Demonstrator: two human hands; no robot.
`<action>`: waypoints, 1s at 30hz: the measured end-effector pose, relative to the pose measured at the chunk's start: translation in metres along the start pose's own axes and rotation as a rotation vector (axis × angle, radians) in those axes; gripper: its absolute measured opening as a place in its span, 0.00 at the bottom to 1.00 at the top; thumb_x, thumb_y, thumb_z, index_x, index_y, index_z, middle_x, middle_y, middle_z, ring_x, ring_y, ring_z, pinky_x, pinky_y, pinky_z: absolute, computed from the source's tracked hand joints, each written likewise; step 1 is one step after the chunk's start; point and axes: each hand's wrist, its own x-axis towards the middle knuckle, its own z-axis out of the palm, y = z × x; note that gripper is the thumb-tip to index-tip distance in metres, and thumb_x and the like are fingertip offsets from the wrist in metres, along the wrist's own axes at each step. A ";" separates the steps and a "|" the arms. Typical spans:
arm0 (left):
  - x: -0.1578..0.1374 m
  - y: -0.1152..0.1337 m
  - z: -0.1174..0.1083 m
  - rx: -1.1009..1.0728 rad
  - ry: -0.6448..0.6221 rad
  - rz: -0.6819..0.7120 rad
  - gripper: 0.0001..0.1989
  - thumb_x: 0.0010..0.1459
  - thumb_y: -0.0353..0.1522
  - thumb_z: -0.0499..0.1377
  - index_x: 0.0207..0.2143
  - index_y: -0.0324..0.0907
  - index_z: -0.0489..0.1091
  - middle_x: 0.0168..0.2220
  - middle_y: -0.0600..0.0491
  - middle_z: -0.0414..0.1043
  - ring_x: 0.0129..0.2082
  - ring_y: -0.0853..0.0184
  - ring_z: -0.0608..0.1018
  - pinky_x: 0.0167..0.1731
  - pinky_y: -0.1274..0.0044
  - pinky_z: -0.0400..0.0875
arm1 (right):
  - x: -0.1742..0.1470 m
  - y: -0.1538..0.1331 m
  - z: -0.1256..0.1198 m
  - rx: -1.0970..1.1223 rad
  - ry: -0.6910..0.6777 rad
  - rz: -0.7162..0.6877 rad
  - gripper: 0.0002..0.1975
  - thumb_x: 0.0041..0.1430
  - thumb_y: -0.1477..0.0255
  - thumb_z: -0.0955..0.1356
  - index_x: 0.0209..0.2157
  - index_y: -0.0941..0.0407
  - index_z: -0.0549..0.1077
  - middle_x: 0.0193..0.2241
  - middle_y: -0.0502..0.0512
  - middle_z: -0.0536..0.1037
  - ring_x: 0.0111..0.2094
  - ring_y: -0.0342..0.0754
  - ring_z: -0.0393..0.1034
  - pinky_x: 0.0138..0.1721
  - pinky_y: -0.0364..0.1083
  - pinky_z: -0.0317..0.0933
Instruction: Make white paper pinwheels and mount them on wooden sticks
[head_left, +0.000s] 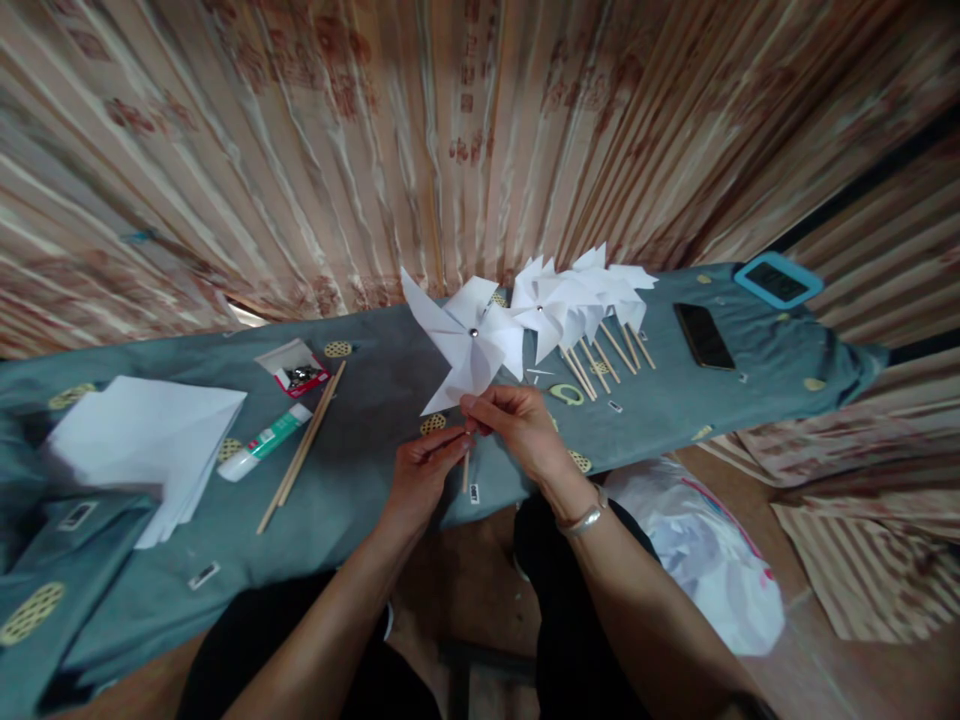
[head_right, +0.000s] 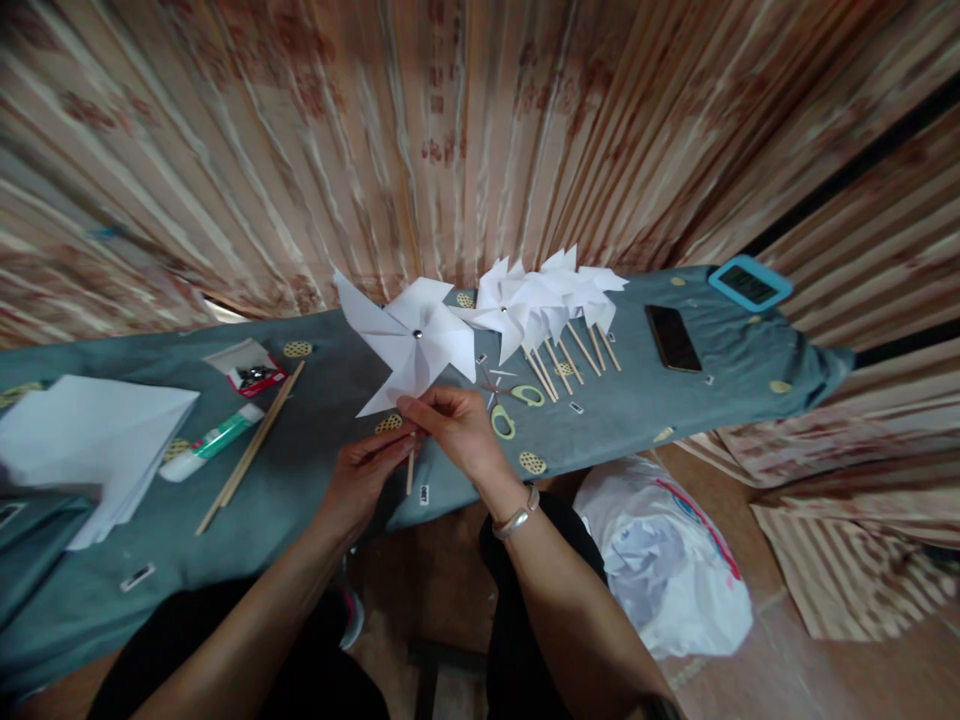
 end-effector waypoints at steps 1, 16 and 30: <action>0.000 0.000 0.000 -0.003 0.000 -0.001 0.15 0.37 0.39 0.73 0.30 0.44 0.83 0.31 0.50 0.82 0.30 0.64 0.80 0.38 0.73 0.74 | 0.000 0.000 0.001 -0.022 -0.001 -0.010 0.21 0.45 0.51 0.76 0.17 0.53 0.74 0.17 0.48 0.74 0.20 0.41 0.63 0.23 0.43 0.60; 0.005 0.001 -0.003 -0.203 0.024 -0.055 0.23 0.30 0.45 0.76 0.30 0.43 0.82 0.30 0.50 0.82 0.31 0.66 0.79 0.39 0.73 0.74 | -0.009 0.006 -0.002 -0.635 0.128 -0.168 0.15 0.57 0.59 0.72 0.24 0.54 0.79 0.19 0.49 0.75 0.21 0.42 0.64 0.25 0.43 0.52; 0.001 -0.001 0.002 -0.225 0.004 -0.032 0.19 0.33 0.41 0.76 0.30 0.43 0.83 0.32 0.50 0.82 0.30 0.67 0.79 0.38 0.74 0.75 | -0.001 0.026 0.002 -0.395 0.018 -0.101 0.16 0.55 0.57 0.71 0.27 0.56 0.79 0.21 0.49 0.75 0.23 0.42 0.65 0.26 0.43 0.57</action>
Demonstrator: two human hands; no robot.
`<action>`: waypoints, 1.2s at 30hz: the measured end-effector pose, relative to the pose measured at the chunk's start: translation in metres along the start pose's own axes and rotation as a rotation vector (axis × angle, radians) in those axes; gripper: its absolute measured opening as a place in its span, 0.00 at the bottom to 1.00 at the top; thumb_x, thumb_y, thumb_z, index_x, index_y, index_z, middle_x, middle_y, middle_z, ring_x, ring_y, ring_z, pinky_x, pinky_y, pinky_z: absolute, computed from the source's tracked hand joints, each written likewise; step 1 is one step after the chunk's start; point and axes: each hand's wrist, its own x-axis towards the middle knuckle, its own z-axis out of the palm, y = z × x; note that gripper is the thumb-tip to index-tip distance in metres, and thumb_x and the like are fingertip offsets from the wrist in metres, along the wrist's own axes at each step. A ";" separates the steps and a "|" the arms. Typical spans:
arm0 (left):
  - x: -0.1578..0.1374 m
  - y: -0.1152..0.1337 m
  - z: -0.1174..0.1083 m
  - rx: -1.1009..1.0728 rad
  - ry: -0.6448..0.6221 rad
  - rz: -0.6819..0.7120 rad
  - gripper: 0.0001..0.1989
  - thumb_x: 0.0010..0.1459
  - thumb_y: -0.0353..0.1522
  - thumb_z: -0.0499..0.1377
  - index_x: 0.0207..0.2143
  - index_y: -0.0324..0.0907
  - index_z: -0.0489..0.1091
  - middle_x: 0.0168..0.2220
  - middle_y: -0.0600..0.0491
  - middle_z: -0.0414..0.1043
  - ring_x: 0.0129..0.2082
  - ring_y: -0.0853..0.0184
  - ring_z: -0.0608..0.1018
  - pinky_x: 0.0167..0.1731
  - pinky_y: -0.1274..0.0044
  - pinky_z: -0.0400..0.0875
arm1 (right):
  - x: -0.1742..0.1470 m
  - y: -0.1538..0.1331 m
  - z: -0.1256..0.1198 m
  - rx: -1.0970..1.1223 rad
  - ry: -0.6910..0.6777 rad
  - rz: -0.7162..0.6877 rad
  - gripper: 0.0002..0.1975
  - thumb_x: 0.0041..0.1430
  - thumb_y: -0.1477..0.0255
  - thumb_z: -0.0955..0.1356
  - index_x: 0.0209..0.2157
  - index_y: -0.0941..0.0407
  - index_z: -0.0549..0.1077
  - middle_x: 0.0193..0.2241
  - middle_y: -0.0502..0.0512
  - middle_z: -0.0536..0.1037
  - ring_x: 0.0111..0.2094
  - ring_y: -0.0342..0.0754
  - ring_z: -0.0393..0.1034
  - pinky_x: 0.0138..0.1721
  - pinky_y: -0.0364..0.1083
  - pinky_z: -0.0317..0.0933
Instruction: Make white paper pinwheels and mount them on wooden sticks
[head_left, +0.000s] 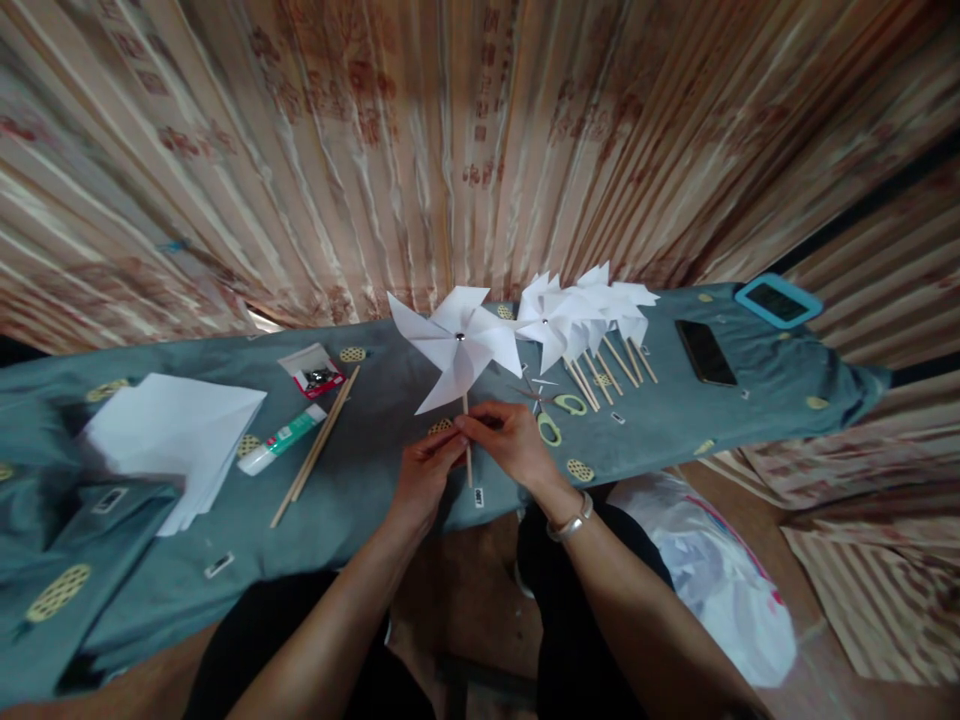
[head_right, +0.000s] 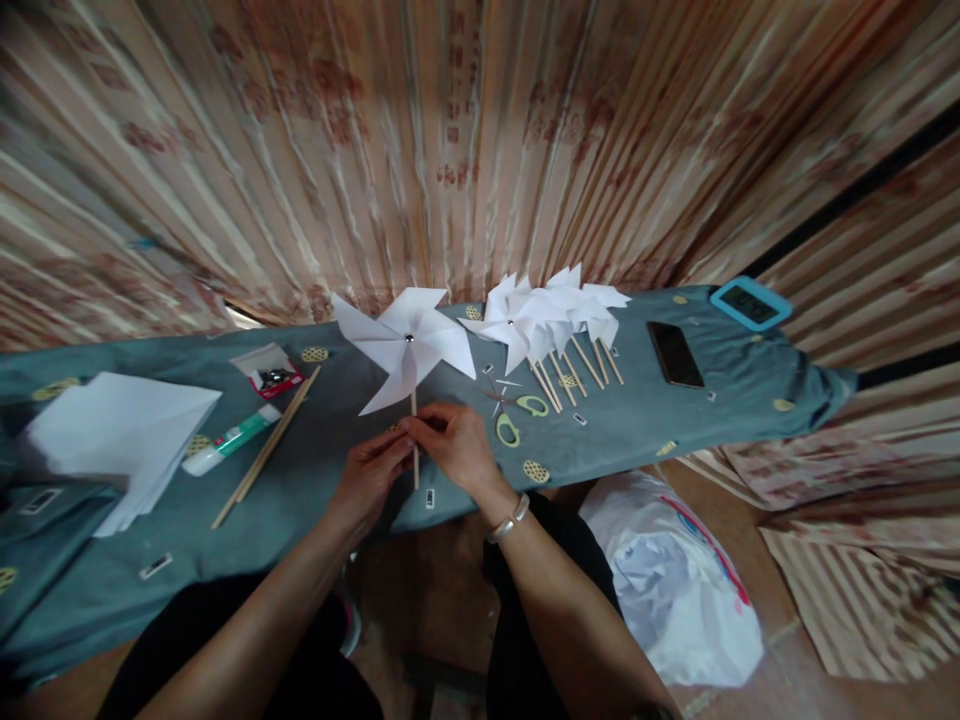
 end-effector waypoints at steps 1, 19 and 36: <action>0.000 -0.001 0.000 0.004 -0.004 -0.001 0.19 0.34 0.41 0.75 0.31 0.42 0.83 0.32 0.50 0.82 0.30 0.67 0.79 0.37 0.74 0.75 | 0.001 0.000 0.000 0.004 0.005 0.005 0.15 0.55 0.58 0.71 0.26 0.56 0.79 0.20 0.48 0.75 0.22 0.42 0.65 0.25 0.43 0.56; -0.005 -0.004 -0.007 0.163 -0.038 0.034 0.21 0.38 0.43 0.74 0.34 0.41 0.82 0.34 0.48 0.82 0.34 0.64 0.80 0.37 0.74 0.75 | 0.022 0.000 -0.058 -0.737 0.295 -0.020 0.12 0.61 0.65 0.68 0.31 0.55 0.81 0.24 0.53 0.80 0.25 0.46 0.71 0.30 0.44 0.54; -0.014 0.003 -0.030 0.191 -0.003 0.007 0.18 0.40 0.40 0.72 0.34 0.41 0.82 0.35 0.49 0.82 0.32 0.68 0.77 0.37 0.76 0.73 | 0.045 0.012 -0.094 -1.235 0.252 0.169 0.15 0.67 0.66 0.64 0.41 0.57 0.81 0.38 0.66 0.83 0.39 0.58 0.76 0.37 0.49 0.61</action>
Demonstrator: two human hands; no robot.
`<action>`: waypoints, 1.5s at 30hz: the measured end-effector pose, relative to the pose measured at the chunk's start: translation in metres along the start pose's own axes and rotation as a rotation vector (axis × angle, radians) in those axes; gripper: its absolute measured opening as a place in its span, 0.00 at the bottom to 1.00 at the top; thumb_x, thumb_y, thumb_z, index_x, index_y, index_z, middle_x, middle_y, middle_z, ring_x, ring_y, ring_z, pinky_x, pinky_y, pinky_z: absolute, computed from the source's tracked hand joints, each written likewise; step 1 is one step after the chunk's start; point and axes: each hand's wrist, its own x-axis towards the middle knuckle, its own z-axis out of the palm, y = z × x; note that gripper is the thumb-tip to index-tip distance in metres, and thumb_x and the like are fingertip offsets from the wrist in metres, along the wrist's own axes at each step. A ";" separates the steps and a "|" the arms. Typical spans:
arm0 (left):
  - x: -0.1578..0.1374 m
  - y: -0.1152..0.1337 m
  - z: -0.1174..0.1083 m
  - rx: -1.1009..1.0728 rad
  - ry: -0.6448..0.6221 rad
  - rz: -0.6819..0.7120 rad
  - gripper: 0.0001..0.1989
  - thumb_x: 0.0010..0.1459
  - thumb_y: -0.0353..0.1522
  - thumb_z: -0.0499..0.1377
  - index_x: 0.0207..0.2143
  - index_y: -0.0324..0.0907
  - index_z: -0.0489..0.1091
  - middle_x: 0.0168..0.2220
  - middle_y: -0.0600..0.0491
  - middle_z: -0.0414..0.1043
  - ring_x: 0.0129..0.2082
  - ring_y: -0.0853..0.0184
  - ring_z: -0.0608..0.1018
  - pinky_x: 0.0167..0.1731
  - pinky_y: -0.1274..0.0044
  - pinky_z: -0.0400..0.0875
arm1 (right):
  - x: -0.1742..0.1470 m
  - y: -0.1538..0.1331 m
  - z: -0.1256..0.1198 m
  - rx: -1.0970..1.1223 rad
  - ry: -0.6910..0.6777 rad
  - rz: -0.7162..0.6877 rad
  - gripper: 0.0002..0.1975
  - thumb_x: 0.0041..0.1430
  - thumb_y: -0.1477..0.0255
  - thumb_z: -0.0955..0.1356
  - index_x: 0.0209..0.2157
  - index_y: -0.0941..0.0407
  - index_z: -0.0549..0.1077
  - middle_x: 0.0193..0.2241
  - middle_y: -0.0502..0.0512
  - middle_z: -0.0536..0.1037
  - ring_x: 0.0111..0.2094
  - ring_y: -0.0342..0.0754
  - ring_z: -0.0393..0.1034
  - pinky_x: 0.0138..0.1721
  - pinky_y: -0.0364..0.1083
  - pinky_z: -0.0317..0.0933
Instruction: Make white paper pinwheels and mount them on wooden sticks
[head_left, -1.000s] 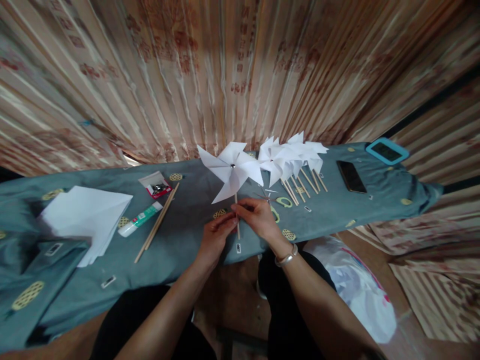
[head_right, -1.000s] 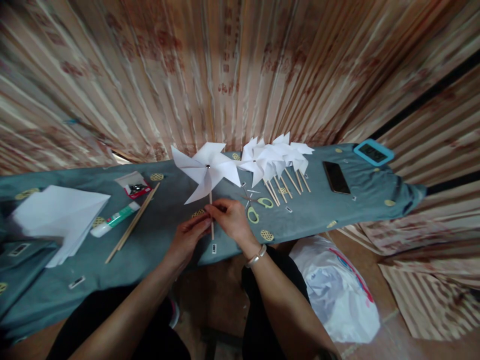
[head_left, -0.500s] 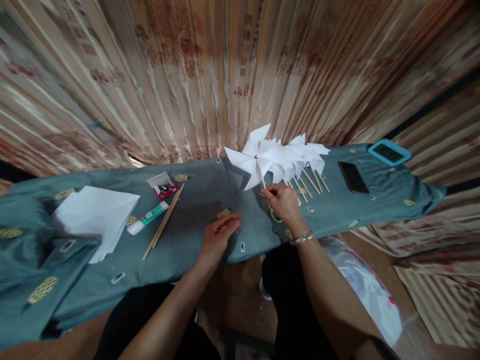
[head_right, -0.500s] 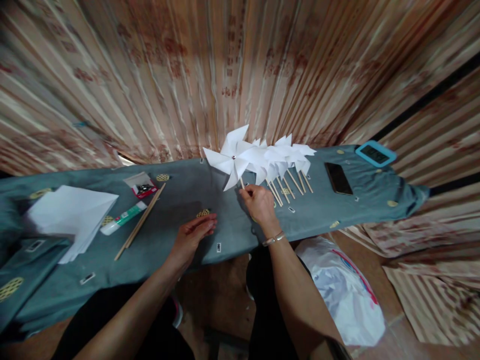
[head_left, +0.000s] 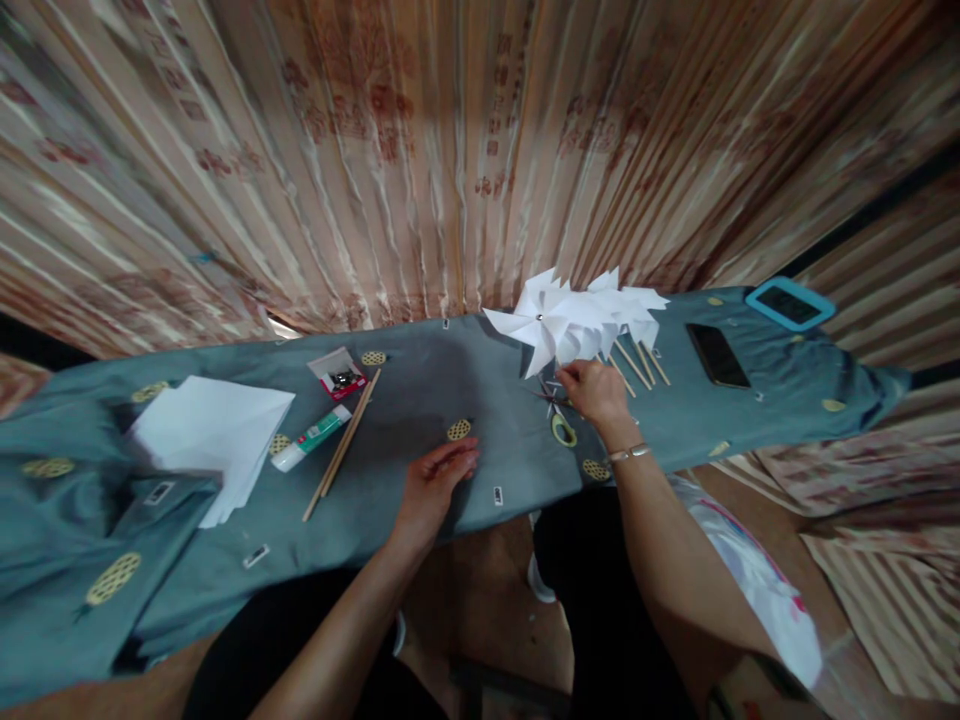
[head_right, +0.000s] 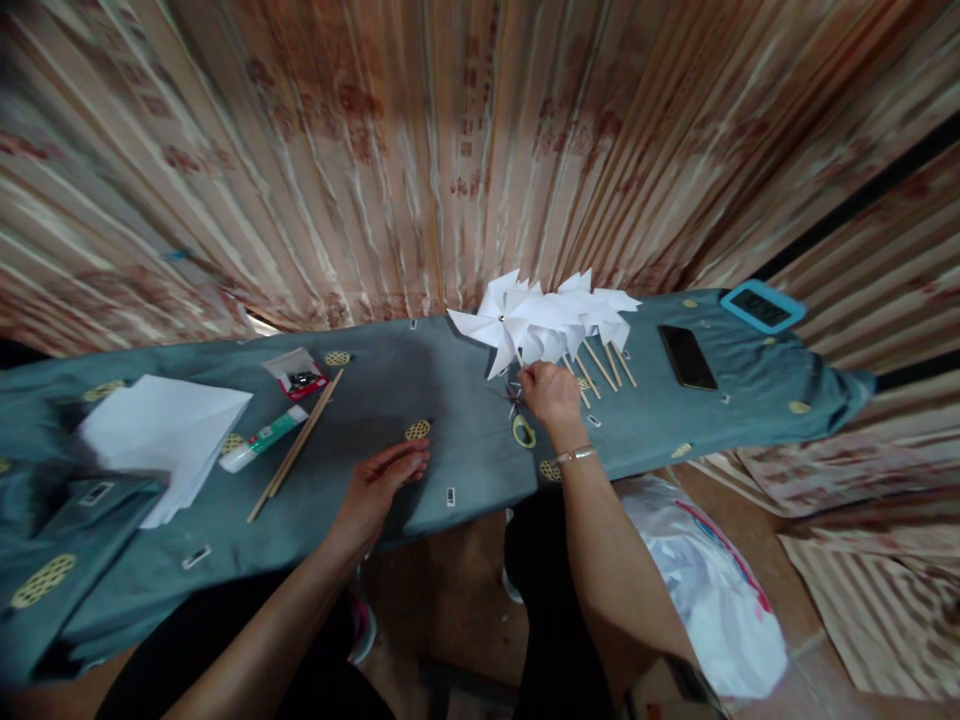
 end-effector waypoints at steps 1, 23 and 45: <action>-0.001 0.001 -0.002 -0.003 0.000 -0.001 0.18 0.40 0.40 0.72 0.34 0.41 0.82 0.34 0.50 0.82 0.32 0.68 0.77 0.37 0.76 0.73 | 0.001 0.000 0.001 -0.015 -0.008 -0.002 0.16 0.67 0.66 0.64 0.42 0.57 0.81 0.38 0.66 0.83 0.39 0.58 0.76 0.38 0.50 0.61; -0.005 0.007 -0.015 0.008 -0.003 0.018 0.18 0.39 0.41 0.72 0.33 0.41 0.82 0.30 0.51 0.79 0.30 0.68 0.76 0.36 0.75 0.71 | 0.010 0.009 0.020 -0.075 0.019 0.013 0.17 0.65 0.63 0.65 0.37 0.59 0.81 0.34 0.70 0.82 0.37 0.61 0.77 0.39 0.54 0.65; -0.008 0.000 -0.038 0.091 0.000 0.176 0.09 0.45 0.37 0.66 0.27 0.42 0.82 0.25 0.52 0.78 0.26 0.67 0.73 0.31 0.76 0.67 | -0.055 -0.058 0.019 0.446 0.146 -0.354 0.16 0.62 0.64 0.63 0.34 0.56 0.80 0.37 0.62 0.84 0.40 0.57 0.79 0.44 0.51 0.67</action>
